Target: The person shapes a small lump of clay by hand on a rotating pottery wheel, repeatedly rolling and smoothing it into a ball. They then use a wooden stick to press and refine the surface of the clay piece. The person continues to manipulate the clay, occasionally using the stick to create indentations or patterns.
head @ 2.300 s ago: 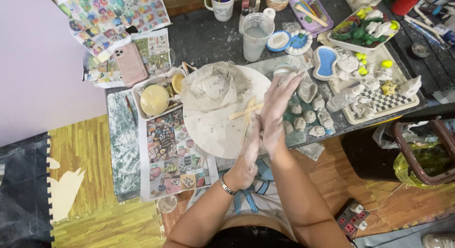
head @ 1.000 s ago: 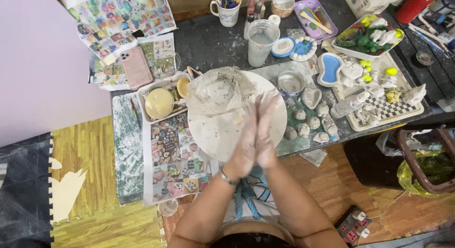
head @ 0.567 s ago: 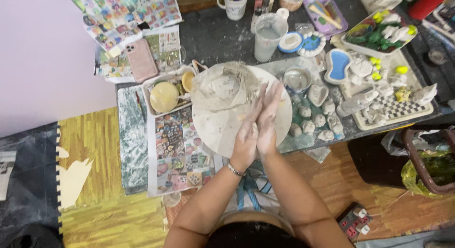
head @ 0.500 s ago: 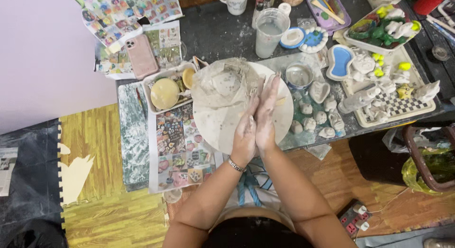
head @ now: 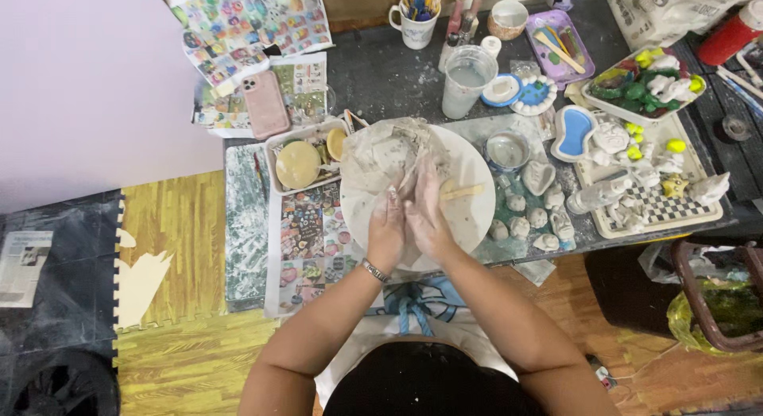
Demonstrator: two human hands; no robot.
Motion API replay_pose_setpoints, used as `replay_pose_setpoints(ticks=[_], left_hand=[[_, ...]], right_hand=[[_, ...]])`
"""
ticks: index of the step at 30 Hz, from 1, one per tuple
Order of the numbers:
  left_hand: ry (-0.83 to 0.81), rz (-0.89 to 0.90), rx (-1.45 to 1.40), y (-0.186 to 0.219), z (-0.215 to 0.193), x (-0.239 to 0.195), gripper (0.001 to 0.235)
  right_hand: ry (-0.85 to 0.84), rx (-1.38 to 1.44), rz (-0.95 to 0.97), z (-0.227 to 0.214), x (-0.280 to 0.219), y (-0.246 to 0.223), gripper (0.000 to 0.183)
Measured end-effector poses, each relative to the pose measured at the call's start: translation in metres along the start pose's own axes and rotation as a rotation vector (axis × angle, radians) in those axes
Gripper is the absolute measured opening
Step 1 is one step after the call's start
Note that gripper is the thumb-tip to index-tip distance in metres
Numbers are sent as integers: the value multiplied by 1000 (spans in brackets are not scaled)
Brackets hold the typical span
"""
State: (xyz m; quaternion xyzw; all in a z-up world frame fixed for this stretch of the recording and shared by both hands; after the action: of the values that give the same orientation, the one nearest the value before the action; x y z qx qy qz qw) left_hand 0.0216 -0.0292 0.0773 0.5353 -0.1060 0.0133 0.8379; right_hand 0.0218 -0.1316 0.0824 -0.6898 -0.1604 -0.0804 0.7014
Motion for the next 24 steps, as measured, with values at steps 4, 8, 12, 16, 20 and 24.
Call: replay_pose_setpoints(ticks=[4, 8, 12, 16, 20, 24], left_hand=[[149, -191, -93, 14, -25, 8, 52], [157, -262, 64, 26, -44, 18, 47], [70, -147, 258, 13, -46, 20, 43], [-6, -181, 122, -7, -38, 20, 43], [-36, -226, 114, -7, -35, 20, 43], [-63, -229, 99, -5, -36, 19, 43]], right_hand=[[-41, -371, 79, -16, -6, -36, 70], [-591, -578, 292, -28, -29, -78, 72], [-1103, -572, 489, -16, -49, -87, 56], [-1304, -625, 538, -4, -60, -81, 69], [-1248, -499, 505, -2, -75, -72, 63], [-1248, -683, 702, -7, -103, -38, 46]])
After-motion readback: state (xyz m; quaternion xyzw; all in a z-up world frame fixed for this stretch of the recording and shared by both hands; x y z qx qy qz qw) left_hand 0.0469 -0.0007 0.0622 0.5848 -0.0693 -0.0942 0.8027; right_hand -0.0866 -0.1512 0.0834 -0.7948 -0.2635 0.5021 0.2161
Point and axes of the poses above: each hand's wrist, its own x-axis towards the middle knuckle, its own z-axis out of the palm, y = z × x, the point moved 1 cm from there along x, towards the middle knuckle, and after that the axes turned 4 degrees about z, right-handed, at the moved point
